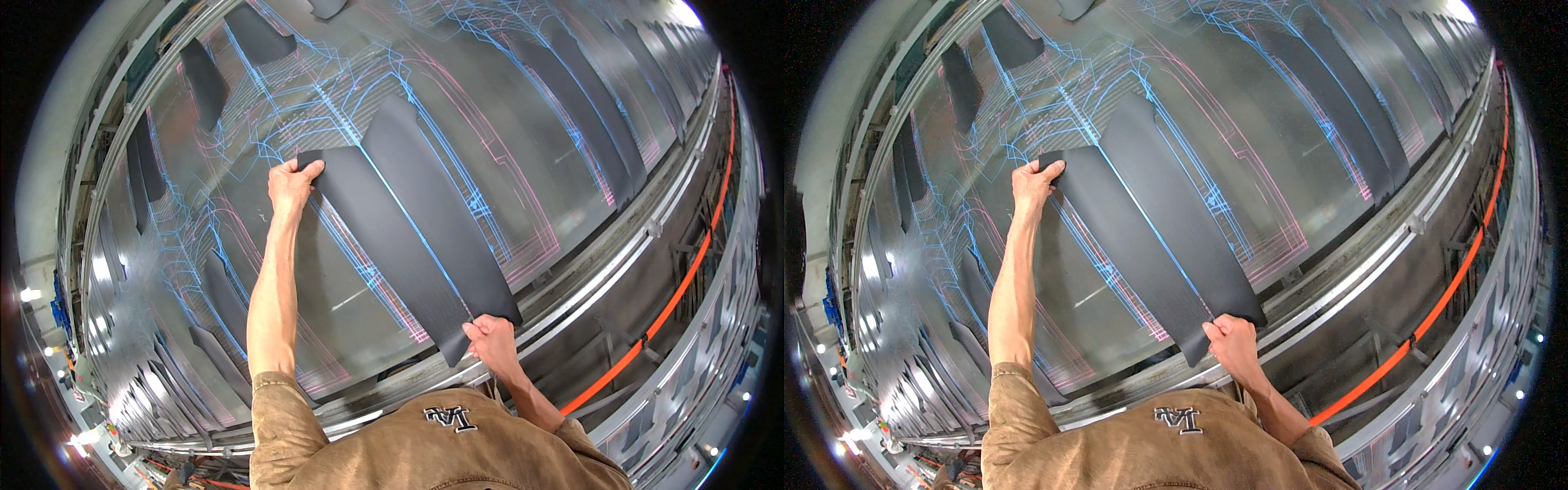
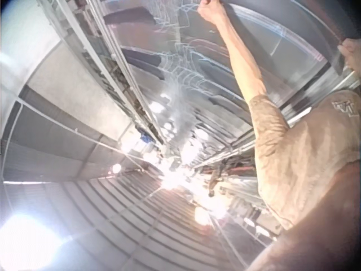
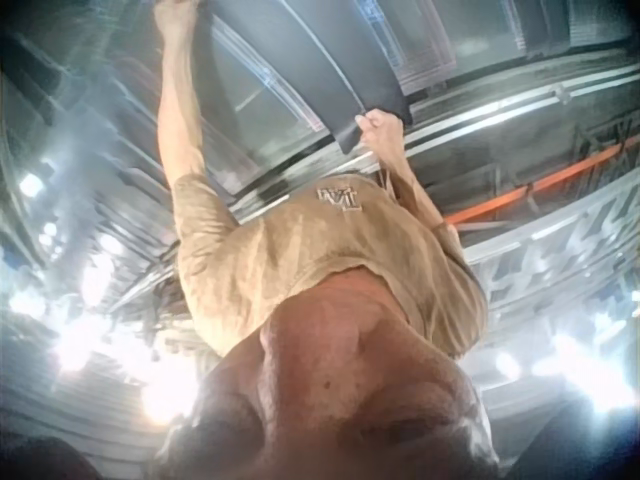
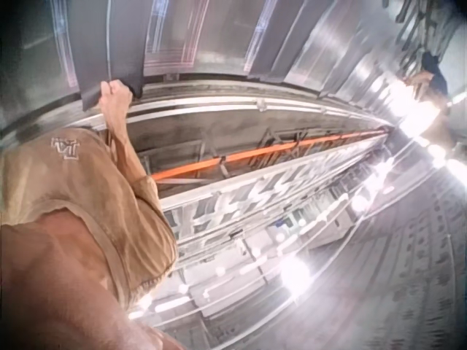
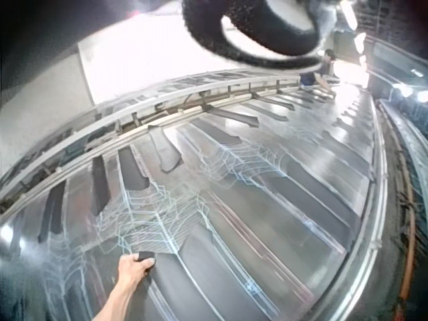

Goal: The person repeatedly picks up black rectangular material pieces and places them onto a large, curved, reflective surface marked with blue and pink grid lines. They align the pieces with the grid and smooth them down with their hands, repeating this process for multiple pieces.

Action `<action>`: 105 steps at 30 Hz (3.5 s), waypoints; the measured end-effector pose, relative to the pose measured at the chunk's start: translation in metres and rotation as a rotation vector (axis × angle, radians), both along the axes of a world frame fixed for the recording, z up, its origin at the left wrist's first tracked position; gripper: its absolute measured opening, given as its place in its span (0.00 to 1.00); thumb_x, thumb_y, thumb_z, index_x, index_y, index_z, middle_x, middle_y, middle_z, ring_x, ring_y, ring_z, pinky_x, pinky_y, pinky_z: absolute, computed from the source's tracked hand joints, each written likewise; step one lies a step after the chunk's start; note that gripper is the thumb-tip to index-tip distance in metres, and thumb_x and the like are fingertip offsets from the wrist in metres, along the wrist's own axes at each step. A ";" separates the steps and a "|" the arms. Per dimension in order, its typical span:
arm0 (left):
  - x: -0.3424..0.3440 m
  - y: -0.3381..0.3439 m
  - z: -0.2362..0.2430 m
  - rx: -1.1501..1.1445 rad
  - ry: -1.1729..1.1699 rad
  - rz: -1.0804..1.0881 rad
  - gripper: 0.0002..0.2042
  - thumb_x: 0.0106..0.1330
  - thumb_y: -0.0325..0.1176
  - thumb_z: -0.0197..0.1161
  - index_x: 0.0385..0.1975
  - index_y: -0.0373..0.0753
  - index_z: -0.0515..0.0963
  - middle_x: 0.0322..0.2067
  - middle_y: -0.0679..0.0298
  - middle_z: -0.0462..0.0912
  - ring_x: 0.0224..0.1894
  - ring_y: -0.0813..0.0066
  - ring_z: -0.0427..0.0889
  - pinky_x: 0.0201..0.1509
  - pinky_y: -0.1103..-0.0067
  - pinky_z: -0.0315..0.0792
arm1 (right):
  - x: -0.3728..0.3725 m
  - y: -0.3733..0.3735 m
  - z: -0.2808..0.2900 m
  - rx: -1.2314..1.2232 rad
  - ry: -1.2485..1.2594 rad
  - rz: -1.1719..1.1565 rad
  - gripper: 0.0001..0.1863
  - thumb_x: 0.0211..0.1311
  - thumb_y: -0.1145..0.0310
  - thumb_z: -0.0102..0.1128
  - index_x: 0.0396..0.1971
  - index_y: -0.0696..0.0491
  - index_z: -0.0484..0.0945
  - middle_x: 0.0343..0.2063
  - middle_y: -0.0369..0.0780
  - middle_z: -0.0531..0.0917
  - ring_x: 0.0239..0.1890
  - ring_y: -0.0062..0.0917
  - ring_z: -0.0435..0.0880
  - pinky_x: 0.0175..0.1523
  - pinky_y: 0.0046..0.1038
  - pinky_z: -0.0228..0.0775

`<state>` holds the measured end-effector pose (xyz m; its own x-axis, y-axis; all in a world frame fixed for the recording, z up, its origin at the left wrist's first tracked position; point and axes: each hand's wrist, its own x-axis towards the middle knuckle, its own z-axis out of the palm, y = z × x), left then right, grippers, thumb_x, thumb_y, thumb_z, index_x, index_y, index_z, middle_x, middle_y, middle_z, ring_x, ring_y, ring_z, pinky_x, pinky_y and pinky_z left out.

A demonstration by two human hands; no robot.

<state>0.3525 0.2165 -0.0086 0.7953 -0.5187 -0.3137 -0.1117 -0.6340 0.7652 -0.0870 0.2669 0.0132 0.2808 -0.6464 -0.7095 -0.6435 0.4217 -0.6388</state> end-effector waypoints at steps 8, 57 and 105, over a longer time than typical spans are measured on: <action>0.000 -0.002 0.003 0.069 -0.025 0.006 0.11 0.53 0.39 0.74 0.30 0.39 0.88 0.24 0.67 0.86 0.24 0.80 0.81 0.36 0.79 0.77 | -0.001 -0.002 0.003 0.002 -0.031 0.035 0.13 0.63 0.71 0.63 0.22 0.63 0.78 0.14 0.36 0.79 0.16 0.15 0.77 0.21 0.20 0.68; -0.060 -0.054 -0.019 0.218 -1.019 -0.869 0.33 0.75 0.53 0.42 0.74 0.40 0.52 0.76 0.61 0.48 0.78 0.54 0.40 0.78 0.54 0.37 | -0.003 0.001 0.025 -0.477 0.274 0.289 0.15 0.55 0.62 0.71 0.31 0.57 0.78 0.29 0.49 0.83 0.37 0.50 0.82 0.41 0.46 0.74; -0.317 0.148 0.014 0.025 -0.519 -1.568 0.34 0.75 0.54 0.40 0.74 0.39 0.50 0.75 0.57 0.50 0.77 0.60 0.46 0.78 0.54 0.30 | -0.087 -0.029 0.019 -0.869 -0.302 0.476 0.14 0.60 0.66 0.65 0.40 0.60 0.82 0.36 0.47 0.84 0.41 0.42 0.82 0.48 0.39 0.73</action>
<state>0.0351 0.3650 0.0050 -0.4494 -0.8663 -0.2182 -0.8390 0.3254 0.4361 -0.1743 0.2376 0.0320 0.7300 -0.6773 0.0914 -0.3854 -0.5184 -0.7634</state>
